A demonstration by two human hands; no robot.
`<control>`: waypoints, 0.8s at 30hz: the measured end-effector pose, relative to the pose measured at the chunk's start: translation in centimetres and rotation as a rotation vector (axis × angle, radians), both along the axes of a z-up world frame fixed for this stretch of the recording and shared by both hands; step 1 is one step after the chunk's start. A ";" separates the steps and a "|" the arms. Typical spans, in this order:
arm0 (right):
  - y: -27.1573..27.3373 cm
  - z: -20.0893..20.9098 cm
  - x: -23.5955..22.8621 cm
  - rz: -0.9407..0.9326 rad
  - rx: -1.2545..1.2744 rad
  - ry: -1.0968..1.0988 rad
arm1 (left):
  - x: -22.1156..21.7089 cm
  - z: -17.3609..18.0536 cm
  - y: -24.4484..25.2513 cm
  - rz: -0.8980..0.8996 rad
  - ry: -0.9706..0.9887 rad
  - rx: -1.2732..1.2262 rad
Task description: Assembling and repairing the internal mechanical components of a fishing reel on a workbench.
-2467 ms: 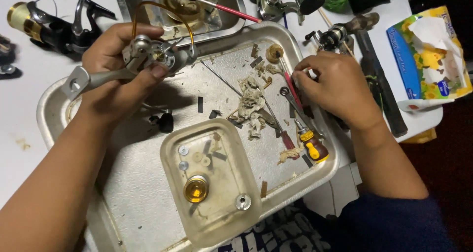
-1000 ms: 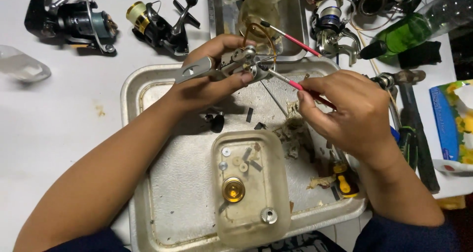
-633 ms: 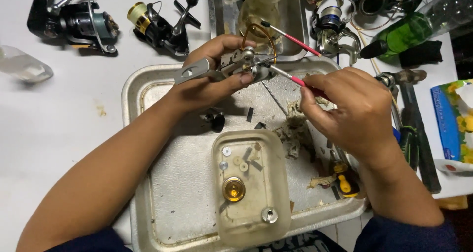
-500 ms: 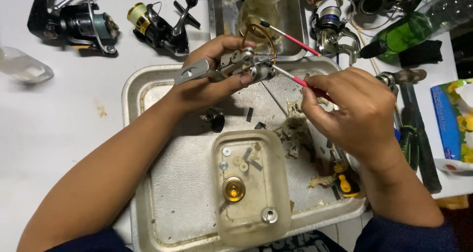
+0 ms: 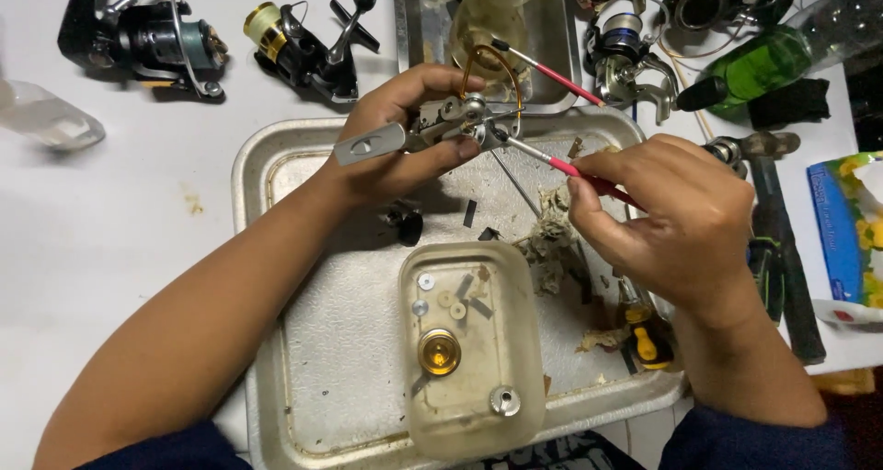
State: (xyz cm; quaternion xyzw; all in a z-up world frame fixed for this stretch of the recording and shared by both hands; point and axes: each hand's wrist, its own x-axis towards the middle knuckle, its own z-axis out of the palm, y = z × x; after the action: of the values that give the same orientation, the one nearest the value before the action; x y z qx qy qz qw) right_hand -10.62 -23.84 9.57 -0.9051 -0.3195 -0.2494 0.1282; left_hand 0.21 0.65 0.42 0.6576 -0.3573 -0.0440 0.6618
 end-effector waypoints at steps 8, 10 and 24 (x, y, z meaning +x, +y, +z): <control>0.0 0.5 -0.3 -0.018 0.034 -0.027 | -0.1 0.0 -0.1 0.001 0.056 -0.003; -0.2 0.7 -0.1 -0.018 0.041 -0.020 | -0.1 0.2 0.2 -0.008 0.015 0.005; -0.9 2.1 1.0 0.035 0.039 -0.026 | -0.6 0.7 0.5 -0.341 0.428 -0.234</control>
State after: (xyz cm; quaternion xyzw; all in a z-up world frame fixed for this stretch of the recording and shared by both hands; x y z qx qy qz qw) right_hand -9.60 -24.73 11.70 -0.8934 -0.3320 -0.2651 0.1459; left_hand -0.43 1.19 1.13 0.4832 -0.3173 -0.2509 0.7764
